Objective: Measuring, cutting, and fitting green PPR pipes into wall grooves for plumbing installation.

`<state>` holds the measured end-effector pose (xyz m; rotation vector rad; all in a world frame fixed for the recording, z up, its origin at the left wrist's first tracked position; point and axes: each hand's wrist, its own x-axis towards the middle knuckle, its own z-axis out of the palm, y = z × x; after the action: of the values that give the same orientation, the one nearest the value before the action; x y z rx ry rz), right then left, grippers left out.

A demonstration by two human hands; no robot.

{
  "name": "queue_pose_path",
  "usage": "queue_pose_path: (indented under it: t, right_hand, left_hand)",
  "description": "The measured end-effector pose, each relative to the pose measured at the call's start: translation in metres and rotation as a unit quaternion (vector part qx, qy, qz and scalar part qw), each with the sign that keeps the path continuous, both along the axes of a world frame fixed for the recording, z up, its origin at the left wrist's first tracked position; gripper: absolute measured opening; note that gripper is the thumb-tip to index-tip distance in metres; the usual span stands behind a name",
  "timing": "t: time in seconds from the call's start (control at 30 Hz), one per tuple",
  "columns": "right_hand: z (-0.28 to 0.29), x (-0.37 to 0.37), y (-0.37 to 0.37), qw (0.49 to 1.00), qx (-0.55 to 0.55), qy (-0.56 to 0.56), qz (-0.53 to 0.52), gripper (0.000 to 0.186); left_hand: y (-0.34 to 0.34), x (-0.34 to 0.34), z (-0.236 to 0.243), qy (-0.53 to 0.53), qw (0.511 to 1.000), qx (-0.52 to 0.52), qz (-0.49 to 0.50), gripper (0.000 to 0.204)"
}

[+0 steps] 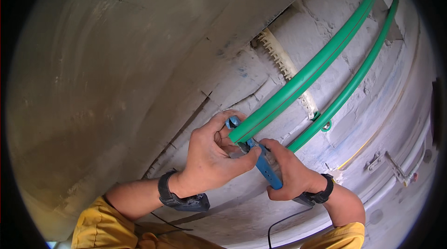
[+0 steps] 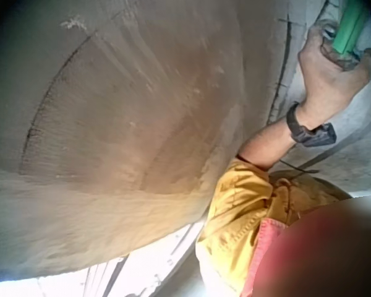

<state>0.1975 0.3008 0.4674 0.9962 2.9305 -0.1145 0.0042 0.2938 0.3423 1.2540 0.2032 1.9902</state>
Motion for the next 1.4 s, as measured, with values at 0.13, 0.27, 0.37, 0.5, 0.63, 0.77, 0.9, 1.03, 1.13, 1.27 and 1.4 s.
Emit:
queue_pose_path:
  t: [0.13, 0.27, 0.37, 0.5, 0.63, 0.77, 0.9, 1.03, 1.13, 1.27, 1.4]
  right_hand:
    - [-0.002, -0.005, 0.0, 1.0, 0.001, 0.011, 0.003, 0.09]
    - [-0.003, -0.01, -0.004, 1.0, 0.012, 0.006, 0.003, 0.086]
    - [0.0, -0.013, -0.008, 1.0, -0.004, 0.029, -0.003, 0.081]
    - [0.011, -0.021, -0.014, 0.999, 0.004, 0.0, -0.044, 0.082]
    - [-0.001, -0.012, -0.032, 0.993, 0.09, 0.003, -0.075, 0.084]
    - [-0.008, -0.014, -0.032, 0.99, 0.125, 0.022, -0.056, 0.082]
    - [0.001, -0.011, -0.02, 0.995, 0.079, 0.012, -0.055, 0.079]
    - [-0.001, -0.004, -0.021, 0.997, 0.025, 0.014, -0.074, 0.076]
    - [-0.009, 0.004, -0.023, 0.995, 0.036, 0.027, -0.084, 0.073]
    - [-0.006, -0.006, -0.027, 0.991, 0.103, 0.024, -0.082, 0.055]
    - [-0.01, -0.01, -0.034, 0.985, 0.147, 0.041, -0.079, 0.041]
  left_hand:
    - [0.008, 0.004, -0.002, -0.046, 0.998, 0.018, 0.028, 0.048]
    - [0.006, 0.001, 0.0, -0.073, 0.997, 0.02, 0.008, 0.047]
    - [0.009, 0.0, -0.002, -0.064, 0.997, 0.033, -0.004, 0.046]
    - [0.015, 0.003, 0.0, -0.102, 0.994, 0.038, -0.029, 0.046]
    - [0.002, 0.0, 0.002, -0.052, 0.996, -0.026, -0.062, 0.048]
    - [0.004, 0.006, -0.001, -0.082, 0.995, 0.021, -0.059, 0.047]
    - [0.002, 0.008, 0.001, -0.09, 0.994, 0.021, -0.063, 0.047]
    - [-0.008, 0.008, 0.001, -0.042, 0.997, -0.013, -0.059, 0.046]
    - [-0.004, 0.01, 0.002, -0.061, 0.997, 0.011, -0.053, 0.043]
    - [-0.001, 0.009, -0.001, -0.075, 0.996, 0.009, -0.056, 0.042]
    - [0.0, 0.008, -0.001, -0.085, 0.994, 0.015, -0.069, 0.04]
